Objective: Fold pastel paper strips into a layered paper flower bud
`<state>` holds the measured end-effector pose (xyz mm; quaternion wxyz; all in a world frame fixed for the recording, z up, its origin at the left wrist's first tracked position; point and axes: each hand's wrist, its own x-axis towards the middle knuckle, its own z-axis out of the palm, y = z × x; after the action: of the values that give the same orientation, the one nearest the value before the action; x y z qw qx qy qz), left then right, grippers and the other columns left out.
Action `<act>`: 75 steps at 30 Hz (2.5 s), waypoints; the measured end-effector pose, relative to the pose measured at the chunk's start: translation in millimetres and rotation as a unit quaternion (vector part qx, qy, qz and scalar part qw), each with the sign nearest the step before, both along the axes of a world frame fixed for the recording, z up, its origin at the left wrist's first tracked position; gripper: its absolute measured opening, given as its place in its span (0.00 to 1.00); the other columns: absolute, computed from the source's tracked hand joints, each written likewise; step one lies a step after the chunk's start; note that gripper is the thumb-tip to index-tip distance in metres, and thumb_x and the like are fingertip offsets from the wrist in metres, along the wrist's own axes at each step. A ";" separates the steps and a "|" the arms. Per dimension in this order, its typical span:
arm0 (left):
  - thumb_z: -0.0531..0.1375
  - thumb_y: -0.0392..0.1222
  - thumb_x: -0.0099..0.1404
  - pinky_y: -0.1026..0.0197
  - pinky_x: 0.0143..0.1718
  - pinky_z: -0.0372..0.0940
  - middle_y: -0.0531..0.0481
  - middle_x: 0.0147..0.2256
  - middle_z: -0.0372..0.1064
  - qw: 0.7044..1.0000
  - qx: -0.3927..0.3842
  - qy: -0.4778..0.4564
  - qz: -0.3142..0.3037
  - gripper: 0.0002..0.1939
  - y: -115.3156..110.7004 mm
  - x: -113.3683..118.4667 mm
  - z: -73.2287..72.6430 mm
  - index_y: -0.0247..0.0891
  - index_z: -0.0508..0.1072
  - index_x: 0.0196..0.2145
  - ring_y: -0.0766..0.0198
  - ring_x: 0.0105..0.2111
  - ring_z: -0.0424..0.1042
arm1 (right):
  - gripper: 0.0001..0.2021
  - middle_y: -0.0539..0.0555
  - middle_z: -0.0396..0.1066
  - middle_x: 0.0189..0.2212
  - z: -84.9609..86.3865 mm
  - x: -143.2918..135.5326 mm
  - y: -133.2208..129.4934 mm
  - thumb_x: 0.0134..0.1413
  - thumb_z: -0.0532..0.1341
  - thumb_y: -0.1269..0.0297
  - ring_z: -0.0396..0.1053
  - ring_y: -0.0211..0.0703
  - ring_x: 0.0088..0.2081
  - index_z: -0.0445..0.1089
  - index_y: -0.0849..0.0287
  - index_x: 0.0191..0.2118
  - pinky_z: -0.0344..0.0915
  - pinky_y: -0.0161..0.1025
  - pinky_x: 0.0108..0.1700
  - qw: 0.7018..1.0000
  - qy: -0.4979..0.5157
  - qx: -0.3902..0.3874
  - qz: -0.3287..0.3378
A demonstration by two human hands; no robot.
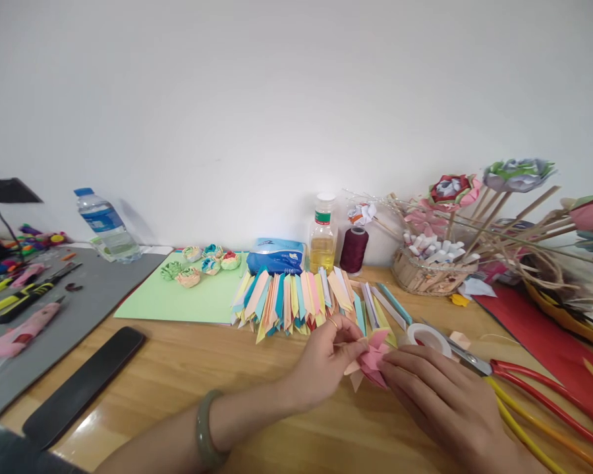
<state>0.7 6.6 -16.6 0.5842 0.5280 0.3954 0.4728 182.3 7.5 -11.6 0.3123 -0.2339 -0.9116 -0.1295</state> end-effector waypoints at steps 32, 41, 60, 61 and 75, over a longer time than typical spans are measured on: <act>0.56 0.44 0.58 0.62 0.33 0.61 0.55 0.24 0.62 0.987 -0.030 -0.145 0.061 0.11 -1.1 4.1 -10.3 0.37 0.56 0.28 0.69 0.27 0.64 | 0.10 0.53 0.74 0.31 -2.1 -1.4 -6.4 0.54 0.52 0.73 0.72 0.41 0.35 0.66 0.56 0.40 0.68 0.36 0.35 0.998 0.048 -0.026 0.023; 0.62 0.42 0.48 0.69 0.19 0.58 0.54 0.25 0.62 0.968 -0.146 -0.203 -0.005 0.14 2.7 5.3 -7.2 0.36 0.59 0.27 0.73 0.20 0.62 | 0.13 0.50 0.70 0.24 5.2 -21.2 -0.8 0.55 0.53 0.60 0.69 0.38 0.24 0.65 0.59 0.43 0.67 0.31 0.24 0.849 0.215 -0.476 -0.074; 0.58 0.41 0.55 0.57 0.39 0.63 0.49 0.25 0.71 0.996 0.065 0.055 0.040 0.06 -8.2 4.6 -2.9 0.37 0.74 0.30 0.62 0.31 0.70 | 0.07 0.52 0.75 0.27 -1.8 -16.0 -7.2 0.53 0.55 0.63 0.73 0.40 0.25 0.69 0.56 0.36 0.69 0.34 0.27 0.950 0.211 -0.197 -0.120; 0.58 0.40 0.56 0.56 0.41 0.63 0.48 0.25 0.72 0.994 0.077 0.068 0.043 0.07 -8.8 4.5 -2.1 0.37 0.74 0.30 0.61 0.33 0.70 | 0.07 0.52 0.75 0.27 -2.0 -15.8 -7.2 0.53 0.56 0.63 0.73 0.40 0.25 0.69 0.56 0.36 0.70 0.35 0.28 0.952 0.211 -0.184 -0.124; 0.52 0.37 0.61 0.55 0.49 0.58 0.48 0.43 0.70 0.979 0.159 0.129 0.020 0.12 -9.7 3.2 -0.1 0.41 0.74 0.38 0.61 0.45 0.66 | 0.06 0.55 0.74 0.34 -9.2 -15.0 -1.6 0.51 0.57 0.66 0.71 0.45 0.36 0.69 0.57 0.36 0.69 0.43 0.37 0.953 0.216 -0.176 -0.118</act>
<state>4.0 -3.1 -16.7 0.4271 0.6631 0.3974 0.4691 167.3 5.9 -20.8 0.4379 -0.4135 -0.7967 0.0506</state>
